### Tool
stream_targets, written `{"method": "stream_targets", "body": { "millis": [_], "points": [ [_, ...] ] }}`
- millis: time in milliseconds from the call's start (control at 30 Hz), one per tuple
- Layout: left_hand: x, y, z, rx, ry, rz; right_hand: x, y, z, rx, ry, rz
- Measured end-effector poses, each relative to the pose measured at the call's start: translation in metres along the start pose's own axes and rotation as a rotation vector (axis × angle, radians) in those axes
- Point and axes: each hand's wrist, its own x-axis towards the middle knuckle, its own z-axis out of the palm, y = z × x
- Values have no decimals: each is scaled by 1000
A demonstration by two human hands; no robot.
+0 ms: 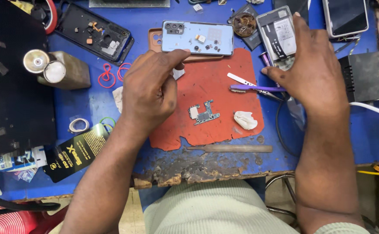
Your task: The person cleans a mobile phone logic board using a brush and a cloth, then places the component back into the device chassis.
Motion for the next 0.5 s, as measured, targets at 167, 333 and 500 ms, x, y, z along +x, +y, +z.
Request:
{"method": "stream_targets", "body": {
  "millis": [167, 333, 500],
  "points": [
    [1, 1, 0, -3, -19, -14, -1, 5, 2, -10, 49, -40],
    [0, 2, 1, -7, -37, -28, -1, 6, -7, 90, 120, -19],
    [-1, 4, 6, -114, -65, -132, -6, -12, -17, 188, 249, -128]
  ]
}}
